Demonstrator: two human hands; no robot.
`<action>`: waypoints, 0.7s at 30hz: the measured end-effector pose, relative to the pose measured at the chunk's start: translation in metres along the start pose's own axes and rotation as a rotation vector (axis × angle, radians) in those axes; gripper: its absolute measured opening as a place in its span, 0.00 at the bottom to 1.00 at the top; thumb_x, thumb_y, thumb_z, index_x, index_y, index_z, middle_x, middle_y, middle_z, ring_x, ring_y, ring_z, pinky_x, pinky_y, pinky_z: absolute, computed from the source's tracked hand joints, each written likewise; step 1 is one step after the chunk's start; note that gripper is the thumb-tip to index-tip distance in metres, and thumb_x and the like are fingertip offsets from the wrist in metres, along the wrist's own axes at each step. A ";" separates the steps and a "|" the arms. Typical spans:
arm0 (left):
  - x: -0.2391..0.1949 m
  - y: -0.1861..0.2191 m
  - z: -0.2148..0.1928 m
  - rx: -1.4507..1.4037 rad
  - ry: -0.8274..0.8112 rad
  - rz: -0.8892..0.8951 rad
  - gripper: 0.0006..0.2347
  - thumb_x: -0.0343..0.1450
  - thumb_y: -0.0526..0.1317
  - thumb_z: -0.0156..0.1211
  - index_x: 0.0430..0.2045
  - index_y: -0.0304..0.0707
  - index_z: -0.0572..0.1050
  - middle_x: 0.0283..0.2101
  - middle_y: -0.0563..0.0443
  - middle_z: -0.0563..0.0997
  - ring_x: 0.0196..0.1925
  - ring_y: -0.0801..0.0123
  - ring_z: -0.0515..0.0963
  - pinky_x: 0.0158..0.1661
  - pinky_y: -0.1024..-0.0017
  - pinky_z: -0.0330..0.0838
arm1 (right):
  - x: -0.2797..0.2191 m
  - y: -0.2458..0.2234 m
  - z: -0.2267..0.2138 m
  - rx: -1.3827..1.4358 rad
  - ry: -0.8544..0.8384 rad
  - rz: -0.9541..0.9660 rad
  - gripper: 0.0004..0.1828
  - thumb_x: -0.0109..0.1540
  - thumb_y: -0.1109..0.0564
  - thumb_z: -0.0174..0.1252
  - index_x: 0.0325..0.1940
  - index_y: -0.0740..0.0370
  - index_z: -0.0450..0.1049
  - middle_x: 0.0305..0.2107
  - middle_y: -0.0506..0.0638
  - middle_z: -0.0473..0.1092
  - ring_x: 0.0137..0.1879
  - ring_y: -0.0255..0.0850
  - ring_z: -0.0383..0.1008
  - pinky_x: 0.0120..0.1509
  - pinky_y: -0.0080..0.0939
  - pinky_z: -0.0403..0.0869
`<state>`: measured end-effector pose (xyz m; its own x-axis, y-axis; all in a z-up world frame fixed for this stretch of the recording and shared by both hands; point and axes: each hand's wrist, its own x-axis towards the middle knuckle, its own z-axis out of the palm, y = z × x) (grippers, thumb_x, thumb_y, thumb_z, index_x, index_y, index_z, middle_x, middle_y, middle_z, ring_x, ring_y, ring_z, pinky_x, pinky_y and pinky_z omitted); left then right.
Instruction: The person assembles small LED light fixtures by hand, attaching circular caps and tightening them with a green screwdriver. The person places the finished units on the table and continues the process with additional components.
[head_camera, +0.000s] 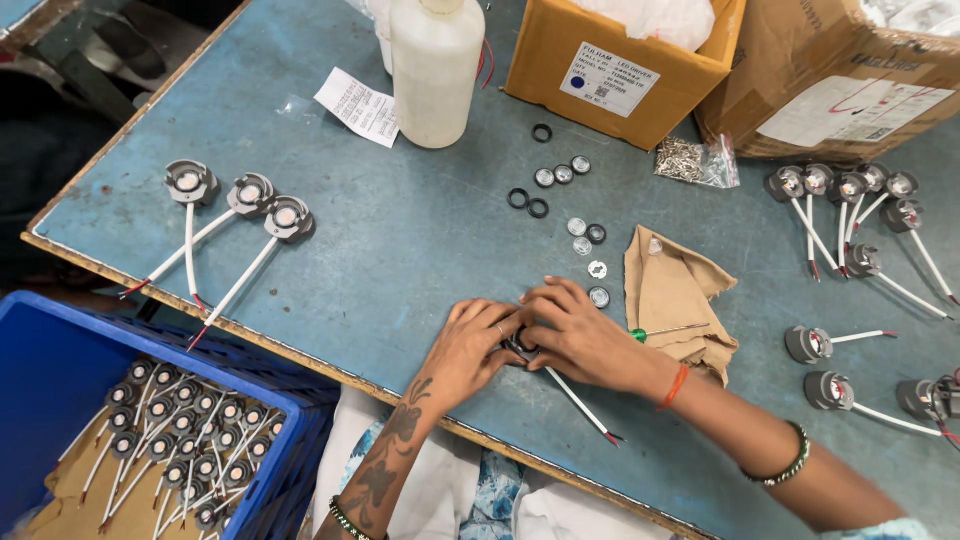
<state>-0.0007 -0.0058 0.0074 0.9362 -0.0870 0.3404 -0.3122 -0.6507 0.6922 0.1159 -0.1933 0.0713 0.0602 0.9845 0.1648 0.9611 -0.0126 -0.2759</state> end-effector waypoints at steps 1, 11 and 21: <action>0.001 0.000 0.000 0.002 -0.003 0.000 0.22 0.63 0.38 0.69 0.53 0.38 0.76 0.55 0.49 0.77 0.59 0.56 0.72 0.61 0.57 0.61 | 0.003 0.002 -0.004 -0.010 -0.017 -0.019 0.16 0.56 0.47 0.67 0.41 0.60 0.76 0.50 0.53 0.68 0.67 0.53 0.63 0.76 0.62 0.57; -0.001 0.003 -0.001 -0.055 0.052 -0.047 0.24 0.61 0.36 0.71 0.54 0.40 0.76 0.54 0.50 0.76 0.59 0.54 0.71 0.60 0.58 0.63 | -0.005 -0.028 0.000 0.060 0.173 0.343 0.16 0.58 0.50 0.68 0.44 0.58 0.76 0.46 0.51 0.69 0.56 0.49 0.67 0.57 0.50 0.68; 0.000 0.005 -0.004 -0.092 0.080 -0.044 0.23 0.60 0.37 0.72 0.52 0.39 0.76 0.52 0.51 0.78 0.56 0.54 0.73 0.58 0.58 0.65 | -0.004 -0.012 0.010 0.065 0.256 0.229 0.16 0.56 0.54 0.68 0.45 0.61 0.78 0.46 0.52 0.68 0.61 0.52 0.66 0.65 0.56 0.64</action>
<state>-0.0026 -0.0054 0.0135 0.9346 0.0028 0.3558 -0.2882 -0.5804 0.7616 0.1017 -0.1954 0.0641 0.3463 0.8814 0.3214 0.8961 -0.2093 -0.3914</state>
